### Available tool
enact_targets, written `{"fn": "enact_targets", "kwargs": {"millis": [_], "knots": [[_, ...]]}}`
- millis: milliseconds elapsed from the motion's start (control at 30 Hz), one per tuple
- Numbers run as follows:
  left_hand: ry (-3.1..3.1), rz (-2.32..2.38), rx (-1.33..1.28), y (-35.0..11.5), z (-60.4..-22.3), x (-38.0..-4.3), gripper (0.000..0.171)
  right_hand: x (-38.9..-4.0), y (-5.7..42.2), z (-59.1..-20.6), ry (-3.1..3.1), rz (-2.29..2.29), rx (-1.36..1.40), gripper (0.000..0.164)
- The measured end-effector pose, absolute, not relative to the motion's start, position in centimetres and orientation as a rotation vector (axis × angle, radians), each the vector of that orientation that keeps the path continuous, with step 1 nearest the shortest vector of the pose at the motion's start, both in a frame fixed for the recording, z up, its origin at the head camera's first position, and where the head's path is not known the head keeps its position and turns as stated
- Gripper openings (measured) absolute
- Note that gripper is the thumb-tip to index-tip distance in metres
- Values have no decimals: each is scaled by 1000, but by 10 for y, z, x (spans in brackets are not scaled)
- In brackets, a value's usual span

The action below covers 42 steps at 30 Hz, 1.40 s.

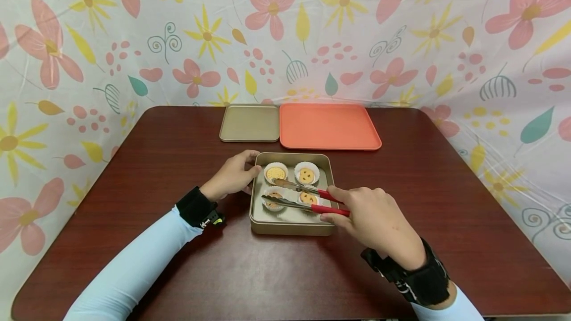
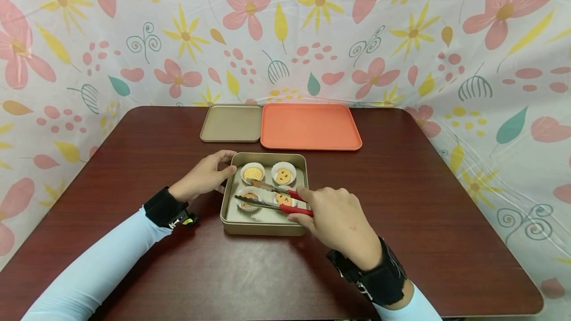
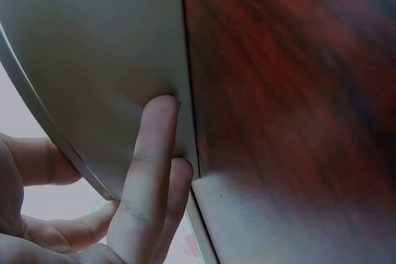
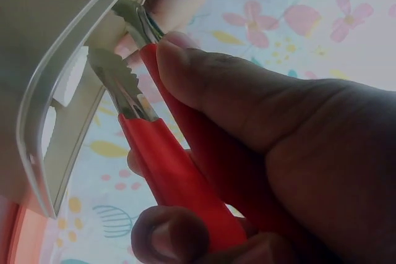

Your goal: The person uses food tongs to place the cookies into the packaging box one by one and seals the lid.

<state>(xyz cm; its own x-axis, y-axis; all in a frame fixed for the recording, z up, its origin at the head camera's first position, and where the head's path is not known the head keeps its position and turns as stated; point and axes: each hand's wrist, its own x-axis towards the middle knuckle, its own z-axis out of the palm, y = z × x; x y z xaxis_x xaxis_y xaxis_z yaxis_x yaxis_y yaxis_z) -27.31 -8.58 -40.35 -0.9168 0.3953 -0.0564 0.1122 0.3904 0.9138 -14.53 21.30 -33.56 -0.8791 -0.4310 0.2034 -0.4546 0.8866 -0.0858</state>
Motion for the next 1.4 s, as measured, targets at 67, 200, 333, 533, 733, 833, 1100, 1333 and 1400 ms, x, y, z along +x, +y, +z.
{"fn": "enact_targets", "kwargs": {"millis": [67,200,333,533,733,833,1100,1333,1400], "knots": [[2384,1540,447,-86,-404,-273,47,-145,213,-335,-2880,196,678,56],[2379,1540,448,-86,-404,-273,47,-144,214,-335,-2884,193,668,58],[2381,1537,443,-86,-404,-273,48,-146,217,-335,-2897,206,636,63],[2385,1529,452,-86,-406,-274,48,-149,219,-334,-2910,216,580,68],[2391,1535,459,-86,-406,-274,47,-156,219,-333,-2887,251,528,69],[2389,1536,455,-86,-406,-274,46,-161,219,-331,-2888,265,493,69],[2395,1525,447,-87,-404,-273,47,-182,220,-331,-2889,330,443,64],[2387,1528,454,-87,-406,-274,48,-202,221,-333,-2808,355,405,49],[2384,1534,454,-86,-406,-274,48,-207,222,-332,-2795,350,386,50]]}}
